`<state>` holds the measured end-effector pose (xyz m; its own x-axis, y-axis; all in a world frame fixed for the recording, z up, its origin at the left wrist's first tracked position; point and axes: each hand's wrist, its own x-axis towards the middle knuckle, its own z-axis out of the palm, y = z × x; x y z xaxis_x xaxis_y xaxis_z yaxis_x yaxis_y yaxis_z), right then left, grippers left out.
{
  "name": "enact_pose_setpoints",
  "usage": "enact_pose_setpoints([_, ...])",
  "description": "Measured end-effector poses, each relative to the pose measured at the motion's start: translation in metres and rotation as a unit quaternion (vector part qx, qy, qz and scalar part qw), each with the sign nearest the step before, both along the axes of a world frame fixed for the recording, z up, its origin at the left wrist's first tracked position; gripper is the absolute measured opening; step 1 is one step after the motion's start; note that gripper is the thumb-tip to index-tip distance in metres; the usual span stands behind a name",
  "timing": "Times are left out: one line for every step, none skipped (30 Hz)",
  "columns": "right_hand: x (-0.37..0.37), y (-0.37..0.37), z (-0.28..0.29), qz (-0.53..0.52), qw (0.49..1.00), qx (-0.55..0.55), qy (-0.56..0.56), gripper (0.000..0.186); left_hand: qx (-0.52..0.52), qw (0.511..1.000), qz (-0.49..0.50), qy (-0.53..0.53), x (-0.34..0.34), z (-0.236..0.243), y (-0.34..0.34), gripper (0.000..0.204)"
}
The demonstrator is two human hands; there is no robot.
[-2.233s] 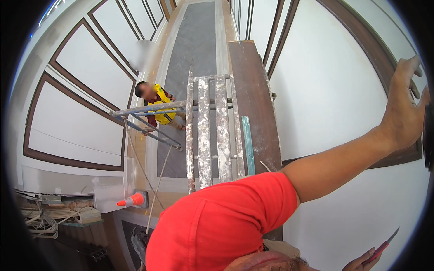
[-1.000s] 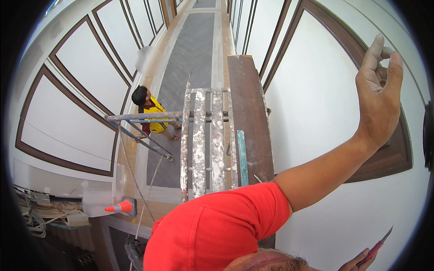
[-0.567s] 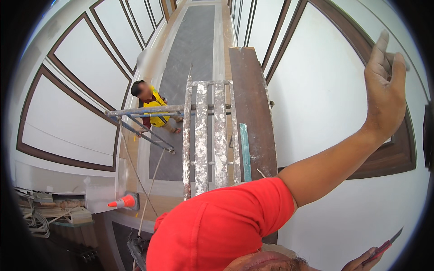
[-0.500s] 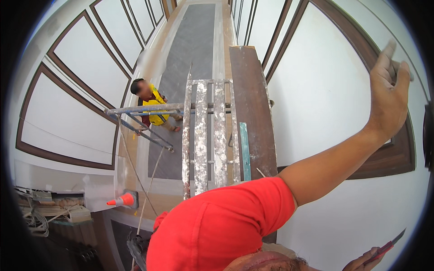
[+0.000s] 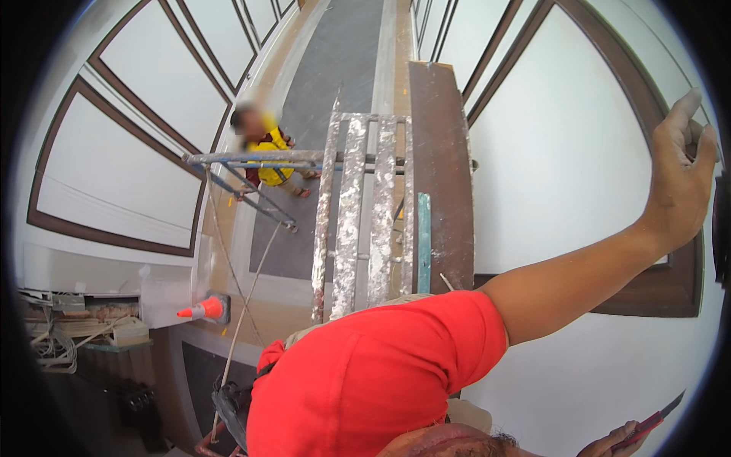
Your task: The person uses a utility knife to trim and clean the edge of a ceiling molding, then uses a straightedge to guide additional cuts along the ceiling surface. The person works on a scaffold and occasionally interacts with a coworker below.
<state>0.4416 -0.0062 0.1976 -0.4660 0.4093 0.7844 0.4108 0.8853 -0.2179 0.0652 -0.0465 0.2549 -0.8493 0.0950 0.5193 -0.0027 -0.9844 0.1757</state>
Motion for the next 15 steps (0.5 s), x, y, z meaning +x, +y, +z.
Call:
enact_pose_setpoints([-0.003,-0.001,-0.001,-0.014,1.0,-0.019,0.002,0.053,0.0,1.0,0.003,-0.004,-0.003,-0.001,0.002,0.062])
enact_pose_setpoints([-0.007,-0.001,-0.002,-0.017,0.999,-0.029,0.003,0.053,-0.003,1.0,0.005,-0.009,-0.005,-0.003,0.003,0.062])
enact_pose_setpoints([-0.008,-0.001,-0.003,-0.015,0.999,-0.031,0.004,0.053,-0.003,1.0,0.006,-0.011,-0.007,-0.003,0.004,0.062])
enact_pose_setpoints([-0.01,-0.001,-0.004,-0.013,0.999,-0.033,0.006,0.053,-0.005,1.0,0.009,-0.013,-0.008,-0.003,0.004,0.062])
enact_pose_setpoints([-0.012,-0.001,-0.004,-0.01,0.999,-0.034,0.007,0.053,-0.006,1.0,0.011,-0.017,-0.009,-0.004,0.005,0.062])
enact_pose_setpoints([-0.013,-0.002,-0.005,-0.007,0.999,-0.036,0.01,0.053,-0.007,1.0,0.013,-0.018,-0.009,-0.004,0.006,0.062])
enact_pose_setpoints([-0.016,-0.003,-0.006,-0.005,0.999,-0.038,0.011,0.053,-0.008,1.0,0.015,-0.021,-0.01,-0.004,0.006,0.062])
enact_pose_setpoints([-0.017,-0.004,-0.007,-0.002,0.999,-0.039,0.01,0.053,-0.01,1.0,0.015,-0.022,-0.009,-0.005,0.007,0.062])
enact_pose_setpoints([-0.019,-0.004,-0.007,0.001,0.999,-0.041,0.012,0.053,-0.011,1.0,0.017,-0.024,-0.01,-0.005,0.008,0.062])
enact_pose_setpoints([-0.018,-0.003,-0.008,0.004,0.999,-0.044,0.012,0.053,-0.01,0.999,0.018,-0.026,-0.01,-0.006,0.008,0.062])
enact_pose_setpoints([-0.018,-0.003,-0.008,0.005,0.999,-0.047,0.013,0.053,-0.011,0.999,0.019,-0.028,-0.01,-0.006,0.009,0.062])
enact_pose_setpoints([-0.02,-0.003,-0.008,0.005,0.999,-0.048,0.012,0.053,-0.013,0.999,0.02,-0.029,-0.01,-0.006,0.011,0.062])
enact_pose_setpoints([-0.02,-0.004,-0.009,0.009,0.999,-0.05,0.013,0.053,-0.012,0.999,0.021,-0.03,-0.01,-0.007,0.012,0.062])
enact_pose_setpoints([-0.021,-0.005,-0.009,0.0,0.999,-0.051,0.01,0.053,-0.012,0.999,0.021,-0.033,-0.01,-0.007,0.012,0.062])
enact_pose_setpoints([-0.021,-0.006,-0.009,-0.01,0.999,-0.052,0.007,0.052,-0.012,0.999,0.019,-0.035,-0.01,-0.007,0.012,0.062])
